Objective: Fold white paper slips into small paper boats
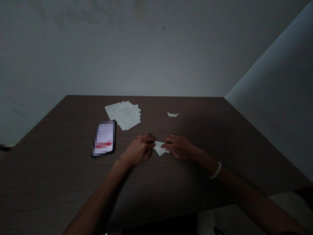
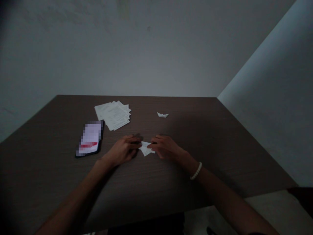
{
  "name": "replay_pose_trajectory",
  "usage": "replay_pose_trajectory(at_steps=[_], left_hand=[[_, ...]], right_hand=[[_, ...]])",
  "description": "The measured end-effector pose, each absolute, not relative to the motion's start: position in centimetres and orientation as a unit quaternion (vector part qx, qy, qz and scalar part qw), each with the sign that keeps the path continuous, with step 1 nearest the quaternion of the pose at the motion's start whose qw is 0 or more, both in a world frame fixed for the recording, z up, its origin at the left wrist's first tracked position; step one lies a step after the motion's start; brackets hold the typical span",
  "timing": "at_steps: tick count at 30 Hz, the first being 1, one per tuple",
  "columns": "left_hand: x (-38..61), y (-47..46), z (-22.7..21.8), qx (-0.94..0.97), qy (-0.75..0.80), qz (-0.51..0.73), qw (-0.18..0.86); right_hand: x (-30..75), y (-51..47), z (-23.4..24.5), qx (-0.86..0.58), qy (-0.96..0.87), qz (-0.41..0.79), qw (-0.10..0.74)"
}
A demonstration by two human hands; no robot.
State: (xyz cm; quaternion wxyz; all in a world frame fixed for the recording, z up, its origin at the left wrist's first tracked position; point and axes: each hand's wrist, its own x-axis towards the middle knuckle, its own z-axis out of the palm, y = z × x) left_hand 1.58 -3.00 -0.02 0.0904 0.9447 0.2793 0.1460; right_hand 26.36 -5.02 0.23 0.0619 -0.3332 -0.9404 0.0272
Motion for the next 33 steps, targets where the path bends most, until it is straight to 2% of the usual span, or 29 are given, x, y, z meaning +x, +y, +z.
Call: replay_pose_trajectory(at_steps=[10,33], left_hand=[[1.4,-3.0,0.2,0.936,0.303,0.148,0.099],[1.5,-3.0,-0.2,0.928,0.318,0.165,0.105]], right_hand=[[26.1,-4.2,1.3,-0.293,-0.956,0.008,0.013],[26.2,-4.4,1.6,-0.288,-0.957,-0.024,-0.015]])
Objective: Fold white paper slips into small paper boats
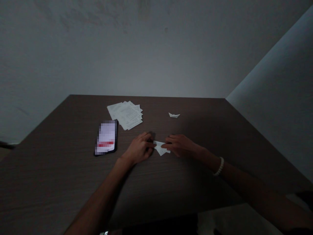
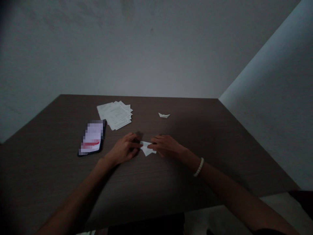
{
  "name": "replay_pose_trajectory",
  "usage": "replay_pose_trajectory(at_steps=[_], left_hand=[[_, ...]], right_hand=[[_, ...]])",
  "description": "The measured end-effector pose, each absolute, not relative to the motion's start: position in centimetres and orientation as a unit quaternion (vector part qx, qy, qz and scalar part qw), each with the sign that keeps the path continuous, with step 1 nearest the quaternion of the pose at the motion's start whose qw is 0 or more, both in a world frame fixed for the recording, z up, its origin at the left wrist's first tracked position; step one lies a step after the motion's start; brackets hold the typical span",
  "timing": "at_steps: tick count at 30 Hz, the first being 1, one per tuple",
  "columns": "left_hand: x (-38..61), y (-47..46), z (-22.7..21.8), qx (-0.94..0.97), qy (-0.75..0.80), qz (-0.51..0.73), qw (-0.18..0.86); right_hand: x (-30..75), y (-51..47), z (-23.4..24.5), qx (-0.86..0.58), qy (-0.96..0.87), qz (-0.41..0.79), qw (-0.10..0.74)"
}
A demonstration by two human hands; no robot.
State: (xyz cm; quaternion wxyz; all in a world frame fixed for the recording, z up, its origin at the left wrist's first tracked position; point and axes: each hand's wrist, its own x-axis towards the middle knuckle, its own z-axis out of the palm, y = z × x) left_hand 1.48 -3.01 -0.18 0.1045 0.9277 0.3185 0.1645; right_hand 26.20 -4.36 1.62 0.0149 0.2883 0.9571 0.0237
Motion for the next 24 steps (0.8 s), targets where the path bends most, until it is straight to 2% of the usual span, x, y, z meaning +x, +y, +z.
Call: replay_pose_trajectory(at_steps=[5,10,19,24], left_hand=[[1.5,-3.0,-0.1,0.927,0.321,0.164,0.104],[1.6,-3.1,-0.2,0.927,0.321,0.166,0.103],[2.9,-3.9,-1.1,0.925,0.34,0.16,0.047],[3.2,-4.1,-1.1,0.927,0.328,0.168,0.065]], right_hand=[[27.2,-4.9,1.3,0.303,0.952,0.026,0.021],[28.1,-5.6,1.0,0.332,0.943,0.012,-0.009],[26.8,-6.6,-0.3,0.537,0.825,-0.038,-0.168],[25.8,-6.0,-1.4,0.587,0.776,-0.079,-0.219]])
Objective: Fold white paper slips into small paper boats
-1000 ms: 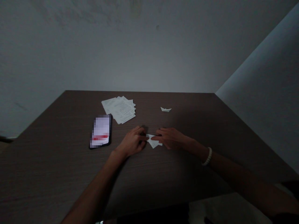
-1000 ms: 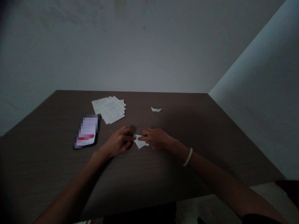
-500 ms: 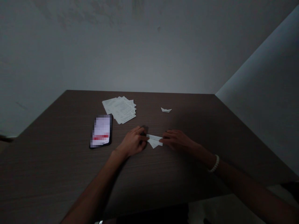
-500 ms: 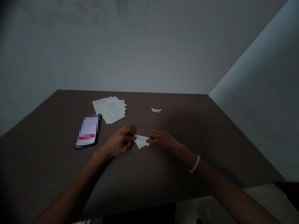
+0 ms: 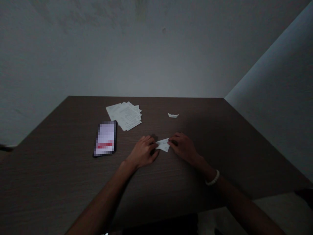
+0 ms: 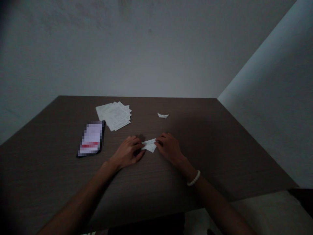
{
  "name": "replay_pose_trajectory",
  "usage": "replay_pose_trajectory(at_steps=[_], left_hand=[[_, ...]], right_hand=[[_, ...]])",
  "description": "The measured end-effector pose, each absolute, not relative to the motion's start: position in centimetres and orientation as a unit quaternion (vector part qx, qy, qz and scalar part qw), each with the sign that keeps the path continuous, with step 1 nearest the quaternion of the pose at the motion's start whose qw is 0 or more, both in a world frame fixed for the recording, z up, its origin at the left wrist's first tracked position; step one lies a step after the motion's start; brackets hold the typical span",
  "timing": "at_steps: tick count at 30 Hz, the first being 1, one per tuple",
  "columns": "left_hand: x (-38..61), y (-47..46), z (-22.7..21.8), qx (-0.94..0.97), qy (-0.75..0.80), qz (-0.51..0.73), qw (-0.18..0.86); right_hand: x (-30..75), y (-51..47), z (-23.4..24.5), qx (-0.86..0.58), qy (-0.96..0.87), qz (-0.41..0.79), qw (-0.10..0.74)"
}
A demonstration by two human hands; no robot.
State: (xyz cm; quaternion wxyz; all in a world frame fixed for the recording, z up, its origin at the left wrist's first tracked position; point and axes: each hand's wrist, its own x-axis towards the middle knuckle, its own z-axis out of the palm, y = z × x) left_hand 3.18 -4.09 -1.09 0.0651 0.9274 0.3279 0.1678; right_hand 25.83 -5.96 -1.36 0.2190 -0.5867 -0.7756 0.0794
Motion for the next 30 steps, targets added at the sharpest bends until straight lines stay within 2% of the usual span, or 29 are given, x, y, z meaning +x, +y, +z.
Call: replay_pose_trajectory(at_steps=[12,30], left_hand=[[4.1,-4.7,-1.1,0.929,0.274,0.198,0.152],[5.1,-4.9,-1.2,0.922,0.317,0.181,0.126]], right_hand=[[25.5,-3.5,-2.0,-0.587,-0.756,0.112,0.266],[25.4,-3.1,-2.5,-0.579,-0.754,0.121,0.286]])
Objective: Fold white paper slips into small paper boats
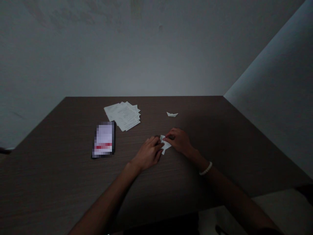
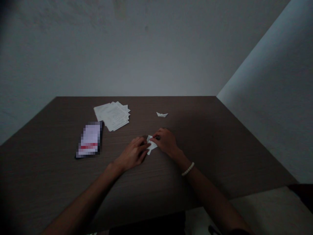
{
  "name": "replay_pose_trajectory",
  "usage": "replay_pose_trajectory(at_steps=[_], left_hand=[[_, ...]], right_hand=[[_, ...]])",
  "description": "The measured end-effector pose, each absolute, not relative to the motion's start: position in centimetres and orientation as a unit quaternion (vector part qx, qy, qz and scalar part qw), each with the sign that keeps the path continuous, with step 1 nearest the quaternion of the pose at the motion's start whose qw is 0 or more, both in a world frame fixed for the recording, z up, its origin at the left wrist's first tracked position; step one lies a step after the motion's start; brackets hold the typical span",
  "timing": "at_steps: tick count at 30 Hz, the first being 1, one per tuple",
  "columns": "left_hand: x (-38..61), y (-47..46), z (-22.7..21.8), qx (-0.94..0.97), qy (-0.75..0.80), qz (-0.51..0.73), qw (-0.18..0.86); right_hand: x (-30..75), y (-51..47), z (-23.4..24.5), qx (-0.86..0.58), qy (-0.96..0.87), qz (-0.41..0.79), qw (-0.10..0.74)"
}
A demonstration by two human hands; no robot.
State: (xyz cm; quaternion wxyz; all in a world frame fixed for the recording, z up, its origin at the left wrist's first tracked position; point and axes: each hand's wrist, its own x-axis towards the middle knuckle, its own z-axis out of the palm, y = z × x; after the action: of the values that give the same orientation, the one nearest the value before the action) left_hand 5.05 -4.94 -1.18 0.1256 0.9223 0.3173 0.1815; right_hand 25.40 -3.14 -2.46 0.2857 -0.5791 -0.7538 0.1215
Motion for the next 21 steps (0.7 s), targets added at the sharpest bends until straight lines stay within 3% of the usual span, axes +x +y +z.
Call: replay_pose_trajectory(at_steps=[21], left_hand=[[3.9,-4.8,-0.3,0.931,0.243,0.199,0.184]], right_hand=[[25.3,-3.0,-2.3,-0.586,-0.751,0.125,0.277]])
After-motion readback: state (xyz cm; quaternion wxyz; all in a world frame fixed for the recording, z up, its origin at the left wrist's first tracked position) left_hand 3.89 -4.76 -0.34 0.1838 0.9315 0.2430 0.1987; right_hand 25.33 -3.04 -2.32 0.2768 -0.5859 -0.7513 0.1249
